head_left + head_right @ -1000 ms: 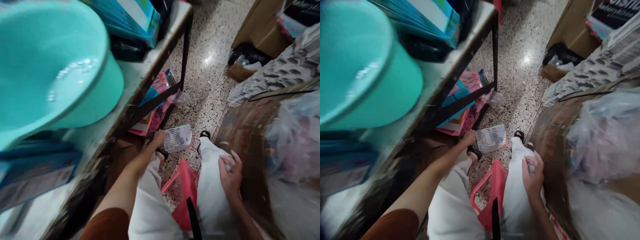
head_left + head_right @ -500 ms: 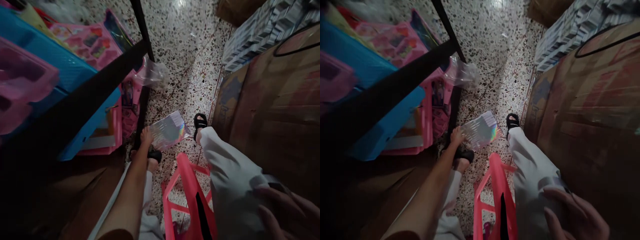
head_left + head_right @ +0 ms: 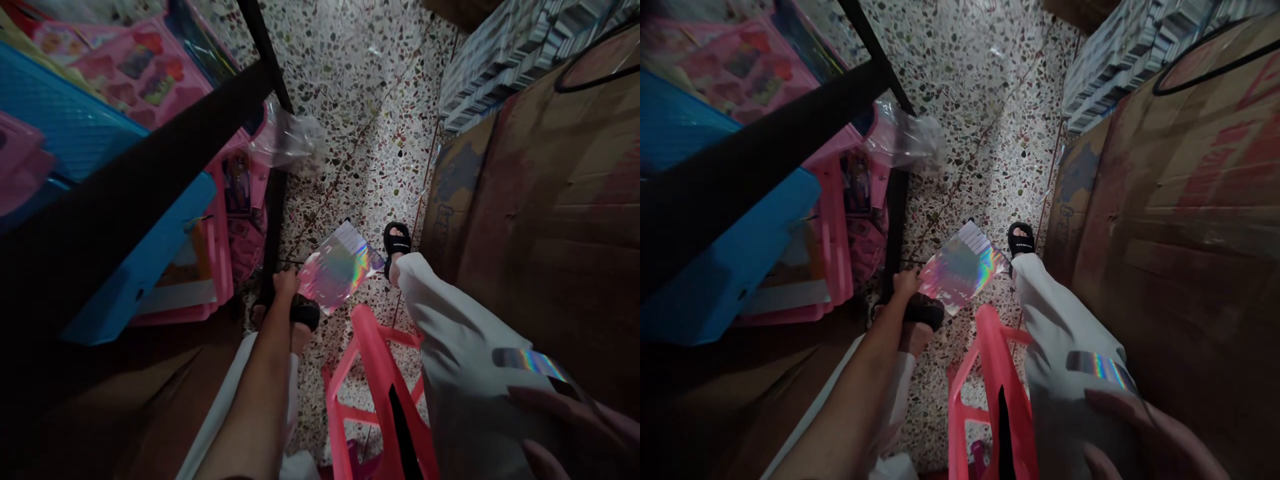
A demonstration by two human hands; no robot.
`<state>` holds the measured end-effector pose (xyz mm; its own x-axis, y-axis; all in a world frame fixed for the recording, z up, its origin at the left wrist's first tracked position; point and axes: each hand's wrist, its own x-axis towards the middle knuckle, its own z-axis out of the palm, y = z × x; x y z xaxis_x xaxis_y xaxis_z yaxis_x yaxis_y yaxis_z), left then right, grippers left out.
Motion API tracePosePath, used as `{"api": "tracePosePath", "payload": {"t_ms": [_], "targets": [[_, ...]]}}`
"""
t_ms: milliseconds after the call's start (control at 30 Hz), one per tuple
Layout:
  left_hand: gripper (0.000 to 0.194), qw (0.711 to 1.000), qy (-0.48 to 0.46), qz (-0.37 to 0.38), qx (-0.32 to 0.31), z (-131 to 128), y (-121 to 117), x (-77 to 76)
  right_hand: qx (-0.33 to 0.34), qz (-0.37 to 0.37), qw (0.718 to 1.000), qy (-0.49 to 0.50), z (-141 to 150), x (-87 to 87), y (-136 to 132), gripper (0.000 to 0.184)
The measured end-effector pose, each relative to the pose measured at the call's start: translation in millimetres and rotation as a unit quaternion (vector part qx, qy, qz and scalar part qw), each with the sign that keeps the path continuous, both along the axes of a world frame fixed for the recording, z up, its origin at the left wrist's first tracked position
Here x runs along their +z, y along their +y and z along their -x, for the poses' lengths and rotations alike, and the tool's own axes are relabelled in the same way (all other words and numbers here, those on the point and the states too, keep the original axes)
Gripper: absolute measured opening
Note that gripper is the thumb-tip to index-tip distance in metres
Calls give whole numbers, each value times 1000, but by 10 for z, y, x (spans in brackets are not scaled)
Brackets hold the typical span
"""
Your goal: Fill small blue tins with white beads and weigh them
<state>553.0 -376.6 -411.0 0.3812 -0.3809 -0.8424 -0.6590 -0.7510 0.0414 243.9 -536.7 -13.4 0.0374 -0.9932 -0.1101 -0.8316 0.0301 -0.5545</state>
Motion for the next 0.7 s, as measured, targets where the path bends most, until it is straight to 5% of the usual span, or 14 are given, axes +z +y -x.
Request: {"api": "tracePosePath", "payload": {"t_ms": [100, 200, 367, 433, 567, 700], "targets": [[25, 998, 55, 20, -2, 154, -103, 248, 45, -41, 998, -20, -133, 73, -54, 55], [24, 995, 77, 59, 14, 403, -296, 674, 106, -28, 991, -78, -135, 84, -104, 60], [20, 988, 35, 137, 58, 938, -615, 1767, 167, 31, 977, -132, -66, 30, -119, 31], [19, 983, -8, 157, 90, 1154, -623, 2291, 169, 27, 967, -189, -51, 17, -108, 35], [25, 952, -104, 220, 187, 1572, -302, 3355, 152, -14, 939, -308, -13, 21, -80, 57], [37, 882, -156, 324, 304, 2020, 387, 4217, 170, -16, 924, -341, 53, 14, -64, 57]]}}
